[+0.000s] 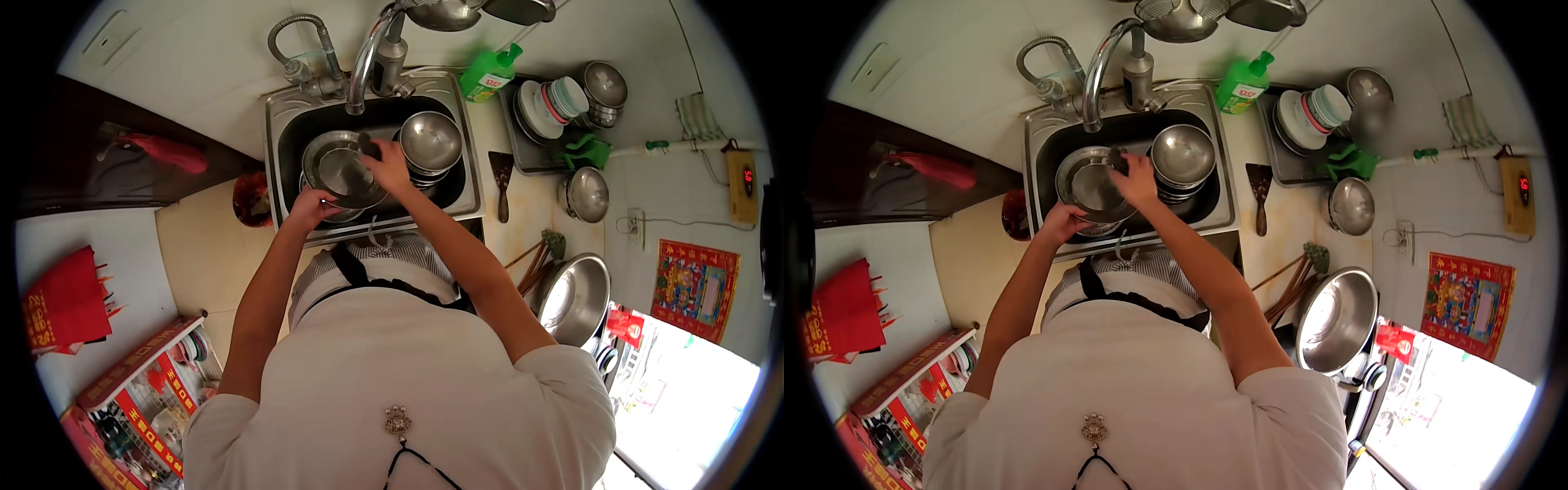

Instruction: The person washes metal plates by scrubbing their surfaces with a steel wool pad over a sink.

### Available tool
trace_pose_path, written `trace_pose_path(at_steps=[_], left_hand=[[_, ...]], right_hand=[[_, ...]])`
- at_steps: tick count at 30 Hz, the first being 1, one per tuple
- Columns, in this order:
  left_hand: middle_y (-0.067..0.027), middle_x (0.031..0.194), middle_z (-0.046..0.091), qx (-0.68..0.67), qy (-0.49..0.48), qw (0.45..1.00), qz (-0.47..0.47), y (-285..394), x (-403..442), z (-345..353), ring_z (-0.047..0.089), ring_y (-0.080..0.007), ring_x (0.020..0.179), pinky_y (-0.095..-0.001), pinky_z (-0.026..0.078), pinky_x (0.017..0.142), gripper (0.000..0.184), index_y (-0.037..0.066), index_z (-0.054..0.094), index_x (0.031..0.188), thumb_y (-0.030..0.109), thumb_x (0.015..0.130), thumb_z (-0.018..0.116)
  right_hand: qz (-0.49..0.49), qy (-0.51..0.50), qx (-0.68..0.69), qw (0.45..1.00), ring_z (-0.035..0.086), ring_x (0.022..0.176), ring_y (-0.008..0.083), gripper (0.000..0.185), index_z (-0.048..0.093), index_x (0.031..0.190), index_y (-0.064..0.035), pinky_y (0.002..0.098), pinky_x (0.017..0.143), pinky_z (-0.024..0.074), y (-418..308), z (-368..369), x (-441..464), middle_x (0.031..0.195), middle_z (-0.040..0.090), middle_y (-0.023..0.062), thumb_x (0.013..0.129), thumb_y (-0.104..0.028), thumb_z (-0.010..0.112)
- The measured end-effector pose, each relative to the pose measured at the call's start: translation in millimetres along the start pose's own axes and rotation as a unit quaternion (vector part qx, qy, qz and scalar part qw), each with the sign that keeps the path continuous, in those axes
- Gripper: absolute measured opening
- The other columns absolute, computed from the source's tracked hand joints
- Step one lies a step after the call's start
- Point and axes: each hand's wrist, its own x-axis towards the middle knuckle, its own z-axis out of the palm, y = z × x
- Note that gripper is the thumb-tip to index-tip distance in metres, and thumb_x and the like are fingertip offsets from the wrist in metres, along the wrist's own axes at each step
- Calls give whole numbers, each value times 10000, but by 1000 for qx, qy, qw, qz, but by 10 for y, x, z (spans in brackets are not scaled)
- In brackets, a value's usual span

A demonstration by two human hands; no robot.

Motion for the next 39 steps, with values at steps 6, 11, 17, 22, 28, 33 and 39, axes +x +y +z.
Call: trace_pose_path(at_steps=[6,11,17,22,28,33,39], left_hand=[[-150,1026,557,-44,2,997,57,-52,-64,112,623,-294,838,-427,557,687,563,94,359,1214,-118,708,483],[-146,1019,574,-63,48,992,95,-229,-223,1,635,-286,812,-398,566,672,564,81,386,1218,-128,707,502],[-107,959,595,-94,26,988,118,-307,-355,322,637,-241,791,-359,565,635,513,111,447,1162,-124,714,529],[-125,1003,586,-81,76,975,191,-290,-422,137,628,-240,847,-348,569,672,516,91,404,1178,-132,728,524],[-105,1025,582,-41,36,985,161,-420,-356,464,626,-227,862,-321,564,663,537,101,421,1173,-137,710,552],[-102,1020,582,-65,32,979,193,-220,-357,227,626,-220,847,-332,564,647,529,111,421,1189,-127,728,524],[-112,1010,583,9,-14,988,153,-40,-333,28,633,-217,816,-313,563,622,539,108,420,1194,-126,721,531]], right_hand=[[-224,-224,1,948,503,1029,311,367,592,1118,-102,375,864,436,-394,-35,-197,1098,524,132,757,-156,629],[-234,-184,-130,946,537,1011,293,351,614,1076,-122,385,868,450,4,-190,38,1084,565,84,728,-86,611],[-316,-172,114,926,493,1108,318,336,615,1032,-99,371,944,397,-324,196,79,1185,553,117,720,14,565],[-331,-252,73,906,496,1128,303,341,620,995,-97,361,949,413,-108,-179,-21,1167,569,112,724,79,514],[-252,-134,120,951,435,1207,315,344,571,1088,-88,364,1004,357,-166,73,334,1263,500,136,770,39,536],[-310,-319,174,879,424,1215,316,368,570,1053,-87,378,1014,342,-404,-71,-77,1260,504,106,737,92,505],[-243,12,8,970,420,1213,338,352,530,1130,-73,375,1003,346,-147,44,424,1263,482,170,798,39,497]])
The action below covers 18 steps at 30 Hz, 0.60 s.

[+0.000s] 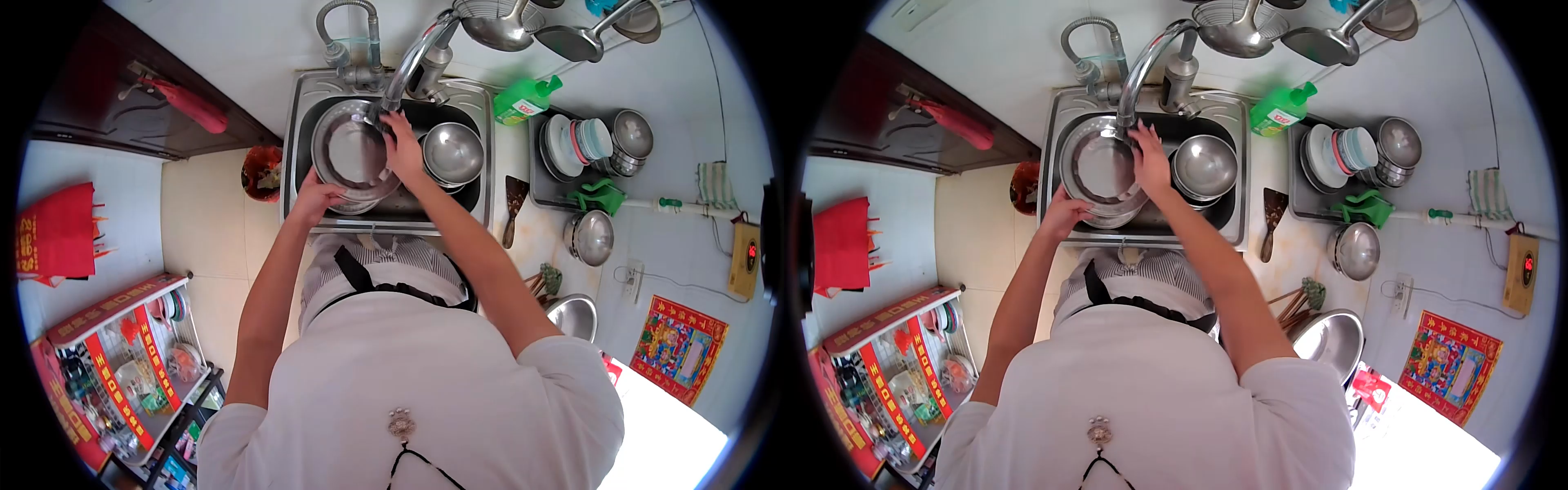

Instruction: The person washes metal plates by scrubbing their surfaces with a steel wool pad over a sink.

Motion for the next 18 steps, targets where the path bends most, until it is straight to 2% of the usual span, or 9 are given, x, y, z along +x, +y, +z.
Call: trace_pose_path(at_steps=[1,3,5,7,10,11,13,16,18], left_hand=[[-111,1010,583,15,-16,1000,-15,43,-3,54,633,-217,821,-316,563,624,540,110,419,1195,-125,722,533],[-111,1026,579,-16,-13,1000,-21,90,-34,214,626,-231,870,-342,561,652,495,92,436,1169,-118,731,533],[-103,1032,573,-59,-47,996,-54,21,186,-28,623,-224,862,-373,563,678,605,123,396,1230,-129,705,561],[-104,1036,575,-44,-53,997,-32,139,181,-180,627,-224,860,-362,565,674,595,115,399,1224,-134,708,558],[-105,1037,581,-12,-65,997,-32,282,160,-209,635,-220,844,-337,569,661,569,100,402,1214,-136,718,553],[-106,1036,583,1,-68,997,-38,306,138,-205,638,-218,837,-328,571,656,559,95,403,1210,-135,722,551],[-104,1022,591,2,-78,996,-30,307,121,-174,643,-213,816,-300,573,633,556,96,394,1212,-130,729,552],[-103,1031,588,3,-91,995,-47,343,109,-131,642,-216,821,-302,574,629,580,103,380,1229,-133,727,548],[-103,1050,580,1,-115,991,-61,373,142,-107,641,-219,831,-303,574,637,606,110,368,1247,-135,723,549]], right_hand=[[58,47,44,996,405,1225,344,357,523,1144,-72,367,1013,333,-123,111,113,1280,465,180,804,33,491],[41,13,179,983,383,1246,345,367,515,1161,-67,349,1027,313,-564,280,184,1306,439,185,810,36,485],[-70,-83,185,977,380,1261,316,401,526,1163,-85,361,1036,309,-856,403,79,1331,433,146,791,62,497],[-92,-169,200,961,372,1267,309,410,538,1159,-102,379,1049,298,-990,357,-88,1337,436,113,786,65,506],[-77,-143,134,978,382,1256,311,408,542,1157,-105,396,1049,303,-942,188,-76,1327,449,96,787,64,511],[-116,-91,36,988,393,1243,318,398,533,1170,-97,410,1037,315,-828,176,-7,1316,455,109,800,46,504],[-63,-1,-127,990,394,1242,319,396,520,1181,-86,402,1030,322,-681,159,162,1311,457,115,805,34,490],[104,125,-62,985,398,1237,320,390,519,1169,-76,396,1021,333,-664,269,280,1309,454,129,793,24,490],[11,59,6,998,409,1220,329,377,520,1156,-71,401,1014,339,-829,430,169,1314,444,141,791,20,492]])
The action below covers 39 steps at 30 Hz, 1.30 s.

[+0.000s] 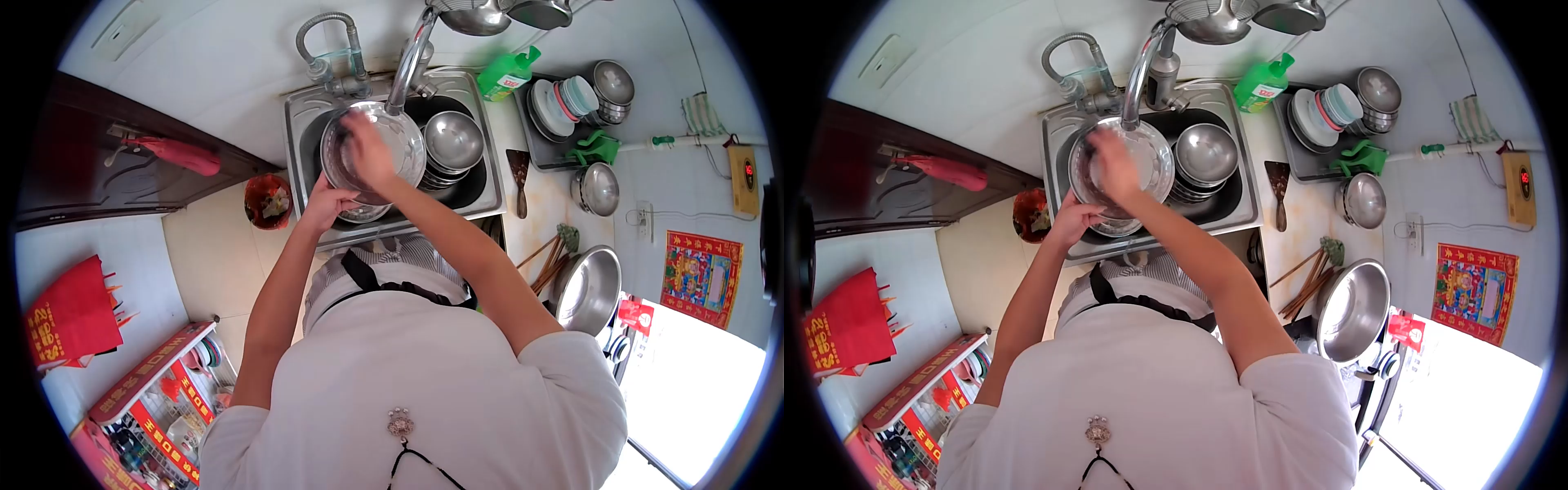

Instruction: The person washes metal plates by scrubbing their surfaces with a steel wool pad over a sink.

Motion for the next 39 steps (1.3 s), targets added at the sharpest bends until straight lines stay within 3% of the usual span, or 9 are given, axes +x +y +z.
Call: trace_pose_path(at_steps=[4,10,15,20,23,26,29,32,39], left_hand=[[-99,1071,569,31,-11,999,14,45,-14,-49,637,-218,846,-302,569,652,630,115,357,1264,-139,717,540],[-87,1058,573,51,-2,999,10,147,-121,6,632,-213,850,-310,563,673,607,121,366,1247,-138,722,523],[-102,1078,549,30,-42,998,-21,120,71,5,616,-237,906,-359,565,710,637,111,355,1254,-137,699,543],[-68,1048,579,72,-40,997,-4,100,39,-88,632,-209,856,-309,564,662,633,135,373,1264,-139,716,532],[-70,1059,580,54,-41,997,-18,119,-26,-18,637,-201,835,-296,565,638,643,127,372,1265,-145,710,549],[-81,1069,578,56,-52,997,-7,109,18,-10,635,-209,854,-306,565,654,627,128,381,1253,-141,712,548],[-86,1072,577,1,-27,1000,-8,77,101,-57,633,-214,876,-311,565,676,623,134,383,1251,-138,716,547],[-90,1073,578,-9,-29,999,13,108,86,-59,633,-222,889,-316,564,691,615,139,387,1248,-136,720,543],[-112,1054,582,-20,-24,999,19,100,118,-55,638,-242,860,-345,573,672,583,118,392,1223,-143,720,534]], right_hand=[[-131,-127,0,983,426,1191,346,360,511,1153,-56,414,1011,339,-154,-105,-124,1302,441,165,800,11,490],[90,75,-214,970,417,1198,350,364,492,1175,-41,405,1027,321,300,-315,28,1244,476,173,814,11,490],[1,-45,80,996,367,1261,329,420,487,1210,-84,385,1042,301,-161,-43,-156,1314,429,172,803,20,502],[-130,-94,-41,986,400,1228,342,428,499,1183,-76,430,1009,330,-133,-57,-11,1311,434,161,769,36,502],[65,26,-86,994,429,1198,336,404,516,1152,-67,422,996,346,64,-164,236,1293,459,148,772,53,452],[61,63,-53,995,433,1198,328,393,521,1154,-73,417,993,353,89,-111,203,1277,471,148,780,39,477],[-103,-75,35,991,441,1188,333,382,533,1146,-96,420,987,359,-220,-46,-68,1269,476,148,785,25,501],[-141,-136,48,979,427,1204,334,384,537,1150,-127,411,994,355,-221,-104,-92,1283,471,132,788,1,528],[70,45,-248,965,378,1236,344,355,536,1154,-122,500,1025,279,284,-366,260,1244,494,116,807,-52,514]])
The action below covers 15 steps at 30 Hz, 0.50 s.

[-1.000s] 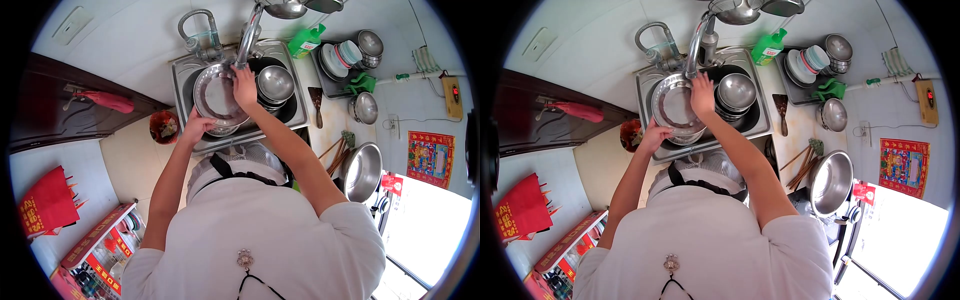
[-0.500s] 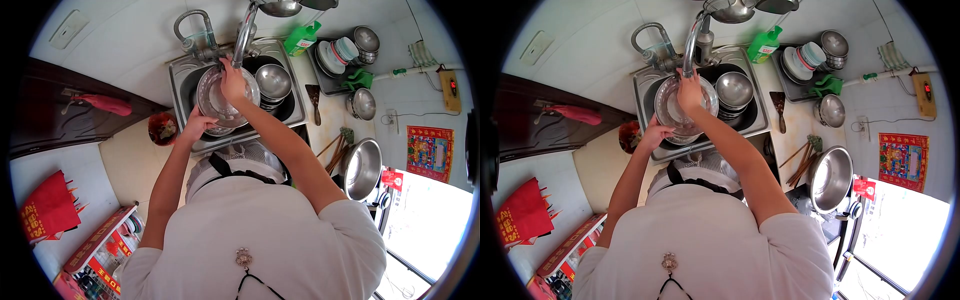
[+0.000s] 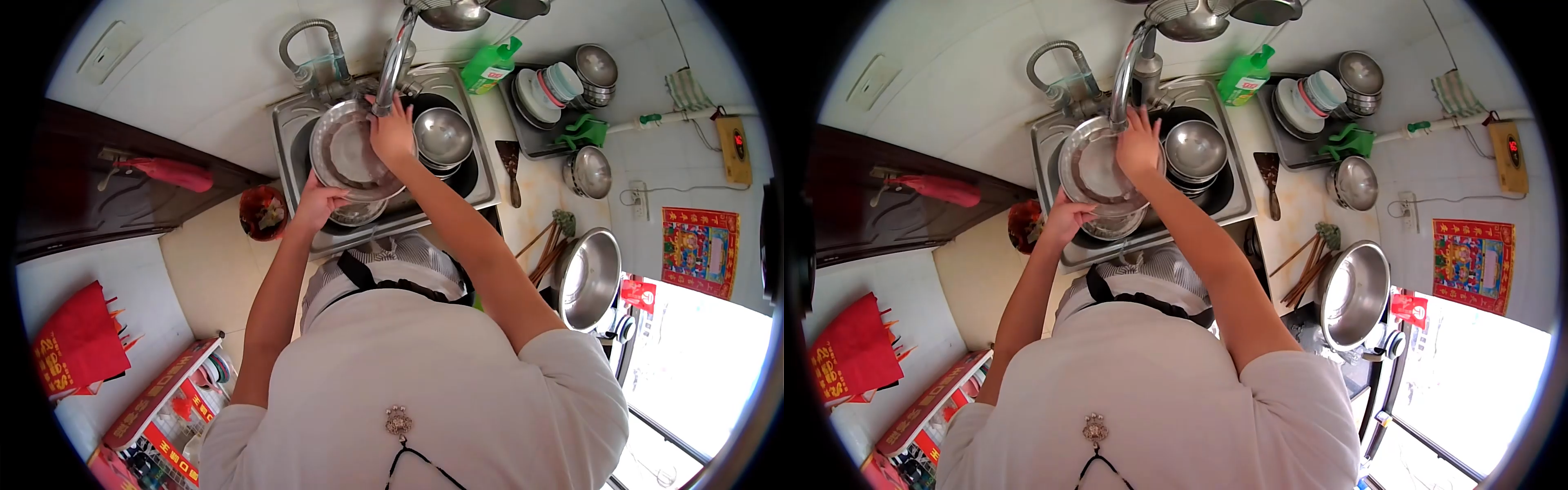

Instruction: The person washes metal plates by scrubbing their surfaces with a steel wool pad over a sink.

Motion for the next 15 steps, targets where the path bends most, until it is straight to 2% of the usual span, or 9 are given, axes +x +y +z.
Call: trace_pose_path(at_steps=[1,4,6,8,11,14,15], left_hand=[[-115,1051,583,-17,14,1000,10,-13,16,-8,639,-240,852,-347,575,665,584,116,389,1224,-143,720,533],[-120,1065,567,-11,25,999,32,16,43,-61,634,-258,859,-356,573,676,593,106,371,1222,-152,710,527],[-123,1042,579,-8,42,998,42,46,44,-33,640,-247,833,-345,575,661,582,106,375,1218,-150,717,522],[-125,1036,582,2,39,998,44,79,39,-16,642,-243,825,-342,576,659,576,107,376,1216,-150,720,518],[-124,1051,575,25,12,999,29,67,34,-23,638,-242,837,-341,575,658,588,109,370,1222,-153,717,518],[-120,1061,572,28,9,999,24,51,57,-36,635,-242,853,-341,574,654,603,111,362,1231,-154,713,521],[-121,1063,574,22,11,999,25,92,31,-16,633,-247,866,-350,572,671,598,113,361,1227,-154,716,517]], right_hand=[[12,22,-59,998,373,1237,348,350,536,1151,-115,515,1023,273,71,7,-28,1239,494,123,807,-54,509],[-30,-47,-45,997,351,1246,368,363,535,1156,-107,525,1020,274,151,-139,-277,1248,479,140,799,-50,504],[-68,-82,70,992,351,1239,396,406,533,1167,-115,496,1034,277,104,-115,-550,1268,460,157,775,-13,500],[-94,-119,77,986,356,1237,378,408,542,1142,-109,477,1024,287,-101,-149,-727,1245,481,126,742,-28,530],[-130,-157,184,961,371,1247,336,392,535,1179,-155,489,1031,289,-299,-110,-675,1288,468,95,802,-47,521],[-168,-100,33,980,385,1246,297,368,540,1179,-173,504,1028,280,-238,-74,-296,1292,473,64,820,-91,531],[-95,-98,59,989,410,1227,292,358,545,1175,-174,518,1036,255,-182,-38,-189,1270,499,69,822,-112,533]])
